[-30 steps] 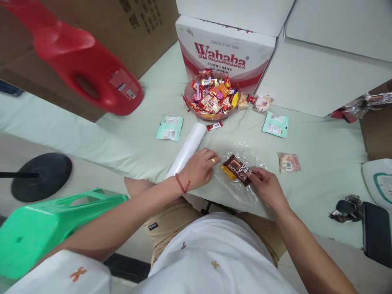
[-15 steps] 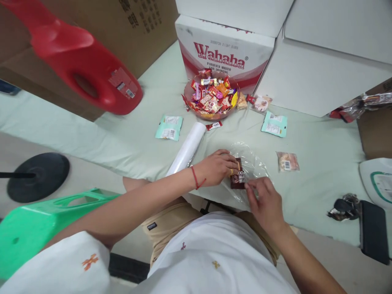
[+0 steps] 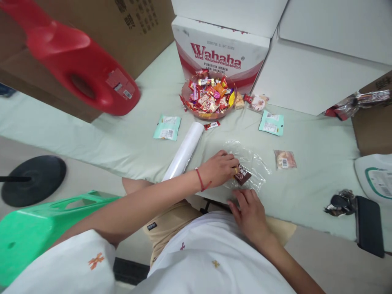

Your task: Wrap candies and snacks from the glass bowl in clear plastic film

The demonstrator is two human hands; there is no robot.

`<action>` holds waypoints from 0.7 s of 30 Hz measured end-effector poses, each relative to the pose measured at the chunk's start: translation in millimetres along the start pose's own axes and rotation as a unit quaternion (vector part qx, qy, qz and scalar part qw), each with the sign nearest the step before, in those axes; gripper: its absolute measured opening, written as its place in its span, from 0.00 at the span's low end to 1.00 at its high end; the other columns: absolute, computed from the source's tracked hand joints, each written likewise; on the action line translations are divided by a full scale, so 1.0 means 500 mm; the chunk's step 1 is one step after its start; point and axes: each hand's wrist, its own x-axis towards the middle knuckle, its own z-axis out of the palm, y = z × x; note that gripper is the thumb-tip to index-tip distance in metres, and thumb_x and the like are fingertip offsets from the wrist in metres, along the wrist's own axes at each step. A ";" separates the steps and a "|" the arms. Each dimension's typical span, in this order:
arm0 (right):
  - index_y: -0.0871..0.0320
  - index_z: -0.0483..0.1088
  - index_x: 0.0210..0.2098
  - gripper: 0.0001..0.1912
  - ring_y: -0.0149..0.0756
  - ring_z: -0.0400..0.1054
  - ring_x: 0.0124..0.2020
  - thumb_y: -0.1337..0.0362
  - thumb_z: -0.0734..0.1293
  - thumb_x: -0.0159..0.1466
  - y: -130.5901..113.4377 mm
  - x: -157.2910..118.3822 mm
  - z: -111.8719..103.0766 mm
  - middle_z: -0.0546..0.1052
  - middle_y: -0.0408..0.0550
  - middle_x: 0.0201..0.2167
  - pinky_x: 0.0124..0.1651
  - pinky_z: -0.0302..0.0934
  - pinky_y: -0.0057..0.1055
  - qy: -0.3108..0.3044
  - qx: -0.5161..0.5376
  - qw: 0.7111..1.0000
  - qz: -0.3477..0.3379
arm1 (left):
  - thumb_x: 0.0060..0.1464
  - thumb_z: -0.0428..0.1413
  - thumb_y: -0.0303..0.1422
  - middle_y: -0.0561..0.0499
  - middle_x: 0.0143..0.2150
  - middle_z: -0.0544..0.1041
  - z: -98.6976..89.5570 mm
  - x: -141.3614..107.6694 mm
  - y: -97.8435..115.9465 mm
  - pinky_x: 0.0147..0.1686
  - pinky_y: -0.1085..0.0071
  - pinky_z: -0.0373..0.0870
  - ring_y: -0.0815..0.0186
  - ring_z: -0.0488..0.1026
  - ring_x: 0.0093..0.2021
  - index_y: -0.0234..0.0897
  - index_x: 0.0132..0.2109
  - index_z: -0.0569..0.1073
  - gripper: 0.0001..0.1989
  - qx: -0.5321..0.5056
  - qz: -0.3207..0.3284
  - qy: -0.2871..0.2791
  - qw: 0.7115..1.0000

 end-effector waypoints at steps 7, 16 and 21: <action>0.56 0.75 0.44 0.08 0.42 0.62 0.36 0.72 0.64 0.70 0.023 0.011 0.008 0.74 0.50 0.34 0.37 0.60 0.37 -0.003 -0.021 1.000 -0.011 | 0.67 0.54 0.31 0.44 0.46 0.78 -0.011 0.010 0.003 0.40 0.61 0.63 0.56 0.71 0.48 0.36 0.44 0.79 0.08 -0.027 -0.027 -0.035 0.999; 0.57 0.69 0.48 0.11 0.44 0.65 0.45 0.74 0.62 0.70 0.025 0.032 -0.011 0.74 0.56 0.46 0.45 0.61 0.42 0.071 0.014 0.997 -0.016 | 0.58 0.57 0.23 0.47 0.42 0.80 -0.013 0.029 -0.013 0.39 0.65 0.68 0.58 0.75 0.44 0.40 0.40 0.81 0.10 -0.119 -0.049 -0.077 0.989; 0.58 0.70 0.50 0.09 0.46 0.64 0.44 0.65 0.66 0.70 0.026 0.043 -0.012 0.75 0.56 0.46 0.44 0.60 0.43 0.035 -0.006 0.999 -0.032 | 0.58 0.55 0.21 0.48 0.42 0.81 -0.008 0.032 -0.024 0.42 0.68 0.71 0.61 0.77 0.44 0.39 0.40 0.82 0.12 -0.187 -0.063 -0.055 0.979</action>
